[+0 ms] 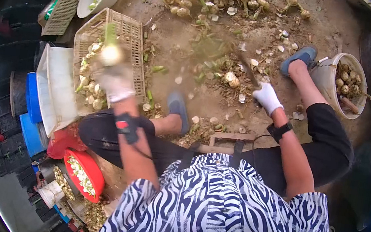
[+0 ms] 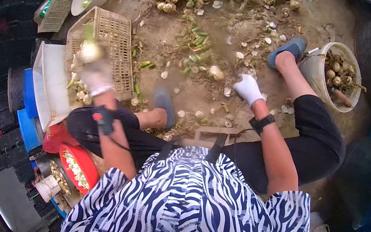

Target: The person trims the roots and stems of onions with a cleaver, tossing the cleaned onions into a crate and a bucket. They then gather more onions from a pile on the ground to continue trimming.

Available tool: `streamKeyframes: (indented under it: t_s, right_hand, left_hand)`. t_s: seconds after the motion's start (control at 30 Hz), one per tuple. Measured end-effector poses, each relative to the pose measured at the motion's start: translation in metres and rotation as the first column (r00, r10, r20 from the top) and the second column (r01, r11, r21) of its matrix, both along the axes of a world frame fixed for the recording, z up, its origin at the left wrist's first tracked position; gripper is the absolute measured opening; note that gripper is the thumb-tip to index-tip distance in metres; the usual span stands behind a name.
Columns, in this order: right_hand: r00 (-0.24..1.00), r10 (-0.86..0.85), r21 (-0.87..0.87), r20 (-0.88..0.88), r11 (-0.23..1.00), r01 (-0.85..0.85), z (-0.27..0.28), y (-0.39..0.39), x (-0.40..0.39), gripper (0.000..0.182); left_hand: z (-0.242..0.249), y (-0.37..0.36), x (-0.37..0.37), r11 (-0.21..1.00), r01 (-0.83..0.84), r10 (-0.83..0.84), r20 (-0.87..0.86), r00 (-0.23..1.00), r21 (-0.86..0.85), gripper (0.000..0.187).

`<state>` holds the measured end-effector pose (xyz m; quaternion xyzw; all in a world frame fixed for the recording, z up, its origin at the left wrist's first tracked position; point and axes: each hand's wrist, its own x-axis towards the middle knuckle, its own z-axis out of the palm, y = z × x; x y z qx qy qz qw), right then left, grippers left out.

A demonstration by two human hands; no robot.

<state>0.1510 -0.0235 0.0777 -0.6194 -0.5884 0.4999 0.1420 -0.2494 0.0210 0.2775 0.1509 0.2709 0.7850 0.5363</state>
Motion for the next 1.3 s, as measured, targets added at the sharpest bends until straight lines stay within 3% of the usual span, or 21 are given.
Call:
streamKeyframes:
  t_s: [0.03, 0.07, 0.1, 0.17, 0.2, 0.23, 0.27, 0.33, 0.43, 0.5, 0.63, 0.77, 0.83, 0.97, 1.0, 1.03, 1.07, 1.1, 1.17, 1.23, 1.3]
  right_hand:
    - [0.997, -0.068, 0.071, 0.041, 0.995, 0.065, -0.029, 0.008, 0.003, 0.028]
    - [0.994, -0.108, 0.036, 0.031, 0.994, 0.107, -0.028, 0.018, 0.001, 0.03]
    - [0.988, -0.152, -0.005, 0.023, 0.988, 0.152, -0.026, 0.023, -0.003, 0.033]
    - [0.986, -0.164, 0.058, -0.008, 0.985, 0.164, -0.045, 0.023, -0.021, 0.039]
    - [0.985, -0.17, 0.209, 0.008, 0.964, 0.165, -0.06, 0.022, -0.042, 0.033]
    - [0.99, -0.128, 0.209, 0.067, 0.972, 0.111, -0.073, 0.017, -0.054, 0.033]
    - [0.987, -0.036, 0.191, 0.156, 0.982, 0.006, -0.069, 0.015, -0.069, 0.032]
    - [0.939, 0.083, 0.175, 0.335, 0.973, -0.149, -0.072, 0.01, -0.094, 0.03]
    - [0.865, 0.132, 0.213, 0.483, 0.941, -0.263, -0.088, 0.001, -0.105, 0.03]
    - [0.904, 0.145, 0.16, 0.402, 0.961, -0.225, -0.08, 0.006, -0.107, 0.031]
    - [0.961, 0.116, 0.191, 0.249, 0.967, -0.166, -0.067, 0.016, -0.12, 0.032]
    - [0.978, 0.161, 0.16, 0.133, 0.97, -0.182, -0.07, 0.006, -0.116, 0.035]
    - [0.985, 0.141, 0.007, 0.102, 0.99, -0.142, -0.047, -0.008, -0.115, 0.037]
    - [0.967, 0.256, -0.027, -0.02, 0.966, -0.256, -0.061, -0.043, -0.135, 0.034]
    - [0.954, 0.183, 0.021, -0.237, 0.983, -0.184, -0.059, -0.052, -0.15, 0.032]
    - [0.931, 0.358, 0.054, -0.066, 0.933, -0.355, -0.059, -0.055, -0.154, 0.03]
    - [0.903, 0.38, 0.051, -0.199, 0.924, -0.378, -0.066, -0.066, -0.163, 0.029]
    - [0.815, 0.475, 0.024, -0.332, 0.868, -0.496, -0.042, -0.068, -0.163, 0.031]
    - [0.83, 0.182, -0.139, -0.526, 0.945, -0.296, -0.028, -0.06, -0.153, 0.037]
    - [0.998, 0.023, 0.27, 0.053, 0.962, -0.037, -0.032, -0.021, -0.127, 0.04]
    - [0.944, -0.229, 0.131, 0.238, 0.971, 0.202, -0.007, 0.021, -0.077, 0.041]
  left_hand:
    - [0.025, -0.006, -0.014, 0.998, 0.044, -0.047, 0.091, 0.995, 0.037, 0.045]
    - [0.022, -0.005, -0.042, 0.982, -0.147, 0.142, 0.057, 0.988, 0.116, 0.048]
    - [0.017, -0.012, -0.059, 0.978, -0.173, 0.149, 0.185, 0.971, 0.12, 0.05]
    - [-0.002, -0.019, -0.08, 0.978, 0.208, -0.188, 0.432, 0.882, 0.003, 0.046]
    - [-0.015, -0.016, -0.066, 0.978, 0.132, -0.082, 0.28, 0.956, -0.163, 0.041]
    - [-0.031, -0.015, -0.052, 0.948, 0.028, 0.005, 0.103, 0.995, -0.316, 0.036]
    - [-0.053, -0.016, -0.048, 0.959, 0.17, -0.147, 0.113, 0.983, -0.228, 0.034]
    - [-0.073, -0.017, -0.013, 0.922, 0.098, -0.138, -0.08, 0.987, -0.375, 0.029]
    - [-0.085, -0.029, -0.001, 0.831, 0.176, -0.233, -0.044, 0.971, -0.528, 0.029]
    - [-0.075, -0.026, -0.003, 0.831, 0.224, -0.296, -0.064, 0.953, -0.509, 0.031]
    - [-0.044, -0.036, -0.003, 0.82, -0.02, -0.127, -0.218, 0.968, -0.571, 0.024]
    - [0.007, -0.048, 0.001, 0.918, -0.084, -0.13, -0.494, 0.86, -0.387, 0.026]
    - [0.041, -0.057, 0.01, 0.927, -0.184, -0.102, -0.693, 0.714, -0.327, 0.03]
    - [0.11, -0.088, 0.026, 0.96, -0.212, -0.043, -0.841, 0.539, -0.185, 0.036]
    - [0.131, -0.096, 0.037, 0.966, -0.22, -0.019, -0.883, 0.469, -0.138, 0.035]
    - [0.148, -0.106, 0.05, 0.954, -0.276, 0.003, -0.916, 0.401, -0.118, 0.033]
    - [0.149, -0.117, 0.041, 0.929, -0.365, 0.045, -0.996, -0.071, 0.068, 0.031]
    - [0.167, -0.121, 0.069, 0.899, -0.438, 0.066, -0.993, 0.094, 0.019, 0.031]
    - [0.17, -0.138, 0.058, 0.852, -0.505, 0.191, -0.98, 0.056, 0.138, 0.034]
    - [0.159, -0.142, 0.029, 0.837, -0.525, 0.176, -0.984, -0.011, 0.156, 0.034]
    - [0.14, -0.133, 0.003, 0.807, -0.585, 0.13, -0.991, 0.035, 0.085, 0.035]
